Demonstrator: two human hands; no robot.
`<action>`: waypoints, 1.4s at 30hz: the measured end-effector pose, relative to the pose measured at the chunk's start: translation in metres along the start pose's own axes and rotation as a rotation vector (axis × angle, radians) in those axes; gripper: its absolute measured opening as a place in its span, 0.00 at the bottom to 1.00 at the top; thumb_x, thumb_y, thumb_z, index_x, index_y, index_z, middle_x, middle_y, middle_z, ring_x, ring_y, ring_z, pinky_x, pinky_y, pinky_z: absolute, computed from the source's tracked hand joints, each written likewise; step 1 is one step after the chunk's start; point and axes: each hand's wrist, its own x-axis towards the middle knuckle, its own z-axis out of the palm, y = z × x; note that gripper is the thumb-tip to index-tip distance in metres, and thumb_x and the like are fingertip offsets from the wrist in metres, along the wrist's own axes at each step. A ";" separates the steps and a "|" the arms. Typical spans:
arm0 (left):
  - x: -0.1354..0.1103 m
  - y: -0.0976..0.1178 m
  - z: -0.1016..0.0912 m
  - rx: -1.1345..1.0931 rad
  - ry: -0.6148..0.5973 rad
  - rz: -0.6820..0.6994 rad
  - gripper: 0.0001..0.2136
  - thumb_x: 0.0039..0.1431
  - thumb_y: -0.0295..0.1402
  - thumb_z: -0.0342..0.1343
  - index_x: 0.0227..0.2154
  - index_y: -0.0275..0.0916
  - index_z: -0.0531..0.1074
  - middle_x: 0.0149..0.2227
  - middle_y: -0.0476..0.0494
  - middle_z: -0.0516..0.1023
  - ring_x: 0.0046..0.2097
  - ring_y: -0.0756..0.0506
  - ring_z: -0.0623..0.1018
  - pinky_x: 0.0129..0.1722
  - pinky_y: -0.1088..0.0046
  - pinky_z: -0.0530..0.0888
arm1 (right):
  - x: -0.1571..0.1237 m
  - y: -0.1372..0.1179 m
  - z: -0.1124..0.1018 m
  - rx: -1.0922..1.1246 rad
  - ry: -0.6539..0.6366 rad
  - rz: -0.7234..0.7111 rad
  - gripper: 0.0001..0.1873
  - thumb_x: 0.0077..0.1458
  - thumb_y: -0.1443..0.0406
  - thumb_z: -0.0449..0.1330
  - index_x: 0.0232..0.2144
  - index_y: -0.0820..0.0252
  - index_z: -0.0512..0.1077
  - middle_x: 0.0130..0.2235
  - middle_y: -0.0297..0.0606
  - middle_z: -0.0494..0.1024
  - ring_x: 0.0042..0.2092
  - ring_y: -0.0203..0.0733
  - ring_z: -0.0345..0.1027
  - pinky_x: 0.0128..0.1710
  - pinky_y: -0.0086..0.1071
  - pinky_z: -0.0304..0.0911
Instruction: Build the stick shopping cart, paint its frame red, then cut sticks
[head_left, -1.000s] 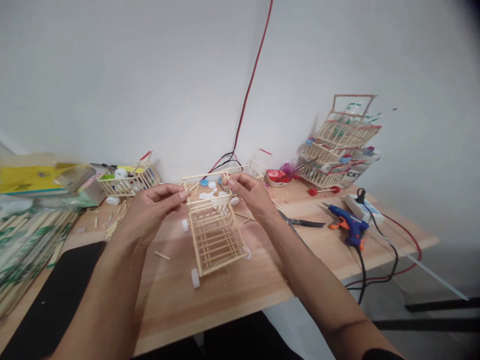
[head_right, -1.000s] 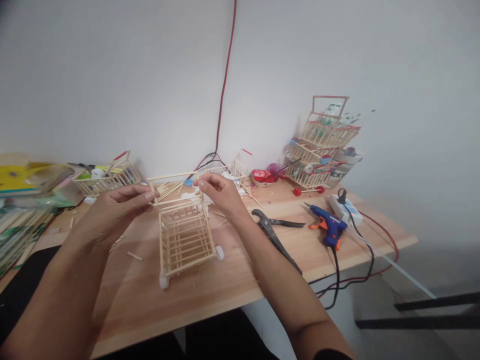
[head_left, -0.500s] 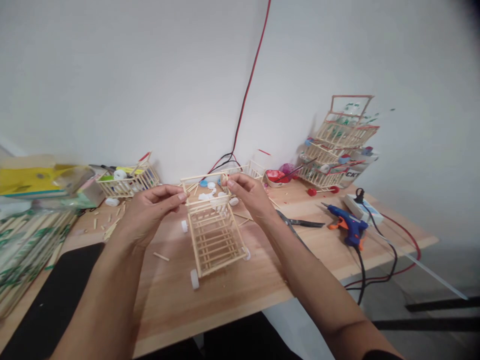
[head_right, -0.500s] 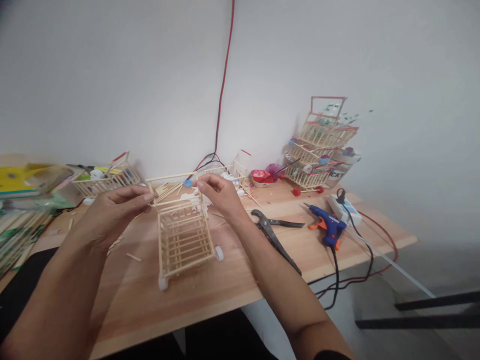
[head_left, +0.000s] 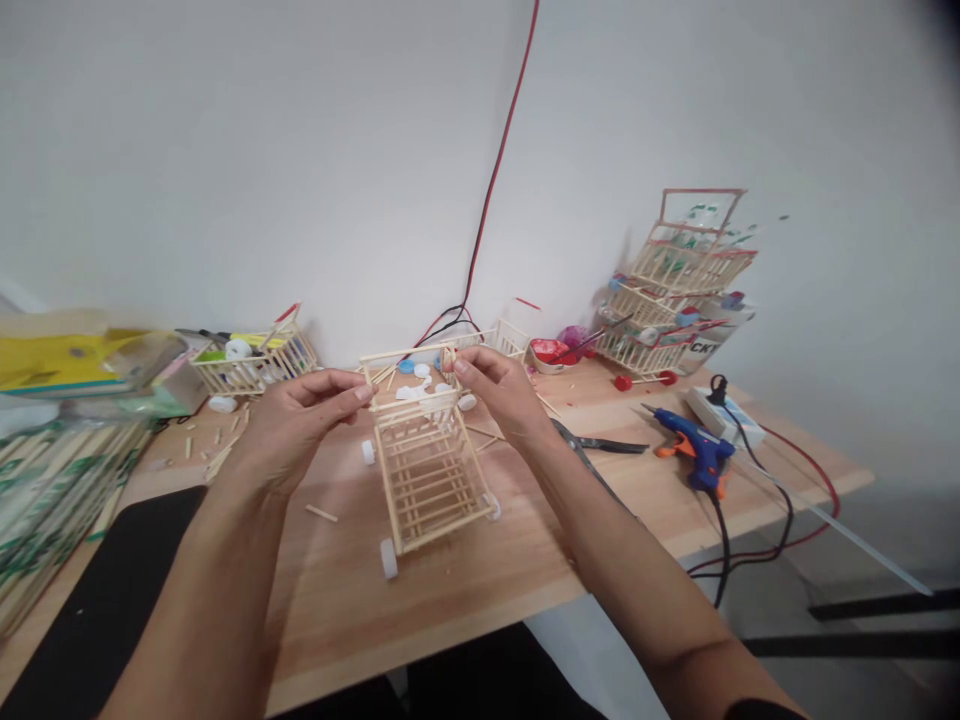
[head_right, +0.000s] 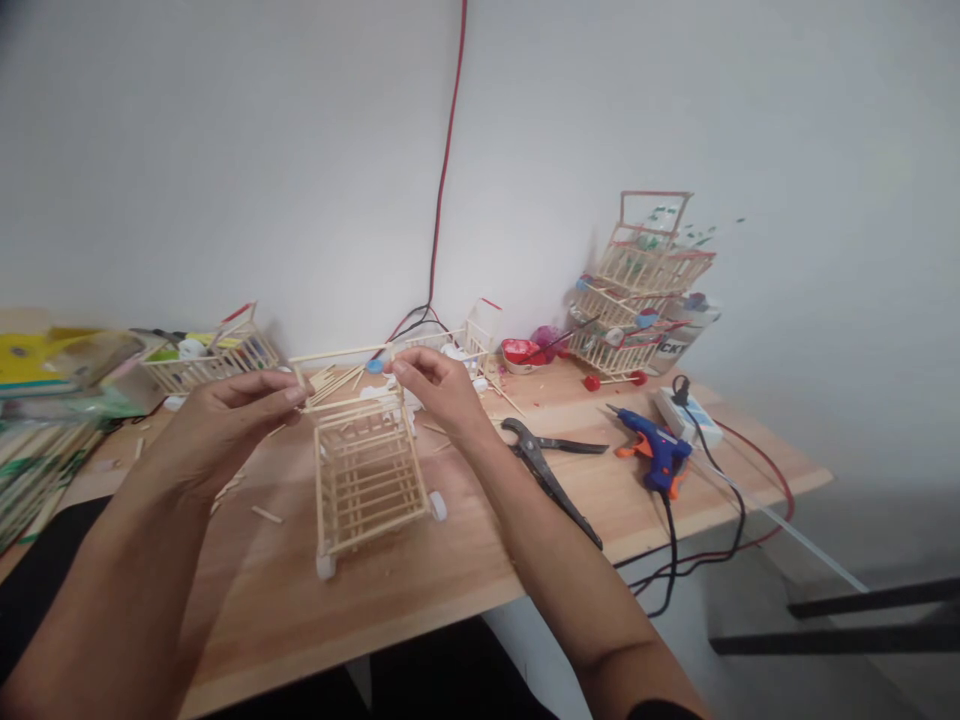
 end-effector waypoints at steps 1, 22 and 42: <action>0.000 0.000 0.000 -0.001 0.000 0.000 0.12 0.39 0.39 0.74 0.27 0.41 0.82 0.33 0.48 0.80 0.35 0.51 0.73 0.33 0.79 0.69 | 0.000 0.000 0.000 -0.003 0.000 0.000 0.14 0.54 0.51 0.66 0.31 0.55 0.77 0.37 0.34 0.80 0.43 0.40 0.71 0.46 0.33 0.62; 0.001 -0.001 -0.001 0.021 0.005 -0.012 0.13 0.38 0.40 0.74 0.27 0.41 0.83 0.32 0.49 0.80 0.36 0.51 0.73 0.36 0.77 0.69 | -0.001 0.003 0.001 -0.046 0.017 -0.025 0.14 0.55 0.51 0.65 0.32 0.55 0.77 0.37 0.34 0.79 0.43 0.41 0.70 0.47 0.34 0.61; 0.000 0.001 0.001 0.018 0.010 -0.018 0.14 0.37 0.40 0.74 0.27 0.41 0.82 0.33 0.47 0.80 0.35 0.49 0.73 0.35 0.75 0.69 | -0.001 0.006 -0.001 -0.074 0.022 -0.006 0.17 0.53 0.48 0.65 0.33 0.55 0.78 0.37 0.34 0.79 0.42 0.40 0.69 0.45 0.33 0.61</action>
